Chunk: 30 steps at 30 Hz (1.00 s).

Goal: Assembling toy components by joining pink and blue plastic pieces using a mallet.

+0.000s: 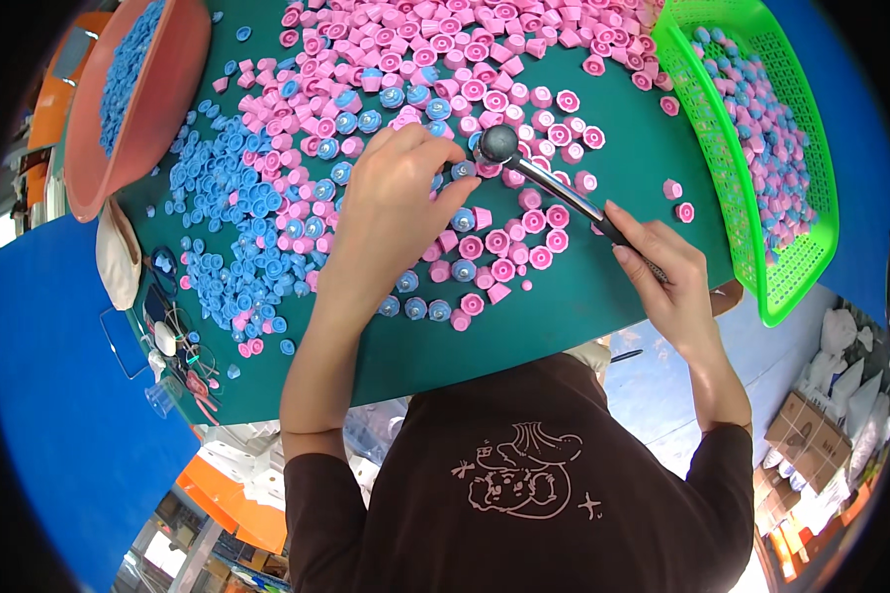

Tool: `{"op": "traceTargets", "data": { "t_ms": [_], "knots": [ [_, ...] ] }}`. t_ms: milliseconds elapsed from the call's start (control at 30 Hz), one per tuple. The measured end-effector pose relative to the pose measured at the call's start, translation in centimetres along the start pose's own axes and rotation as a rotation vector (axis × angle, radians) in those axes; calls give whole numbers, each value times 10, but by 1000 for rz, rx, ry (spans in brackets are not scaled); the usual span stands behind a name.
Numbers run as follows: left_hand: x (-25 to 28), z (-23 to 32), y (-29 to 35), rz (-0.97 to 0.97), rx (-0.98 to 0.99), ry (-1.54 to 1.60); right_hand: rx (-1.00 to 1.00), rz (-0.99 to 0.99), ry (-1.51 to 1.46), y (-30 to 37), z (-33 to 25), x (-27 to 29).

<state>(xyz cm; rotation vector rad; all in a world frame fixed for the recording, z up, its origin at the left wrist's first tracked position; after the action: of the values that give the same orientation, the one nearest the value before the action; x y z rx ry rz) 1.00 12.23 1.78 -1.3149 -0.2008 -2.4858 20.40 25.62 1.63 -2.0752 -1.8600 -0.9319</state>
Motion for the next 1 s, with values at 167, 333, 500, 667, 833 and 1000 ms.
{"op": "traceTargets", "data": {
  "t_ms": [167, 333, 500, 667, 833, 1000],
  "knots": [
    [2, -2, 4, -12, 39, 65, 16, -15, 18, -3, -6, 1],
    [34, -20, 29, 90, 161, 132, 149, 54, 107, -1, -32, 4],
    [80, -55, 75, 217, 453, 136, 91, -62, 232, -12, -32, -4],
    [125, -104, 164, 356, 671, 84, 70, 42, 112, -13, -31, 14],
    [139, -164, 201, 407, 772, -109, 18, 119, 66, -6, -6, 25],
    [125, -171, 187, 319, 718, -163, 22, 37, 82, -17, -14, 7]
  ]
}}
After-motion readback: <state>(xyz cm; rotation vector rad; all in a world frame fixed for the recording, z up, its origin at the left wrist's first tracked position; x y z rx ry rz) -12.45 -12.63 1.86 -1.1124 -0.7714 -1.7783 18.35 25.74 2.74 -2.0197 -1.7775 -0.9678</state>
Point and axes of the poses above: each hand's wrist, its own y-axis away from the middle knuckle, its own x-axis out of the back of the hand, z = x × y, the point moved 8 cm from there along -y, towards the middle knuckle, and after that the axes turned 15 degrees about -z, right-handed, at the moved point
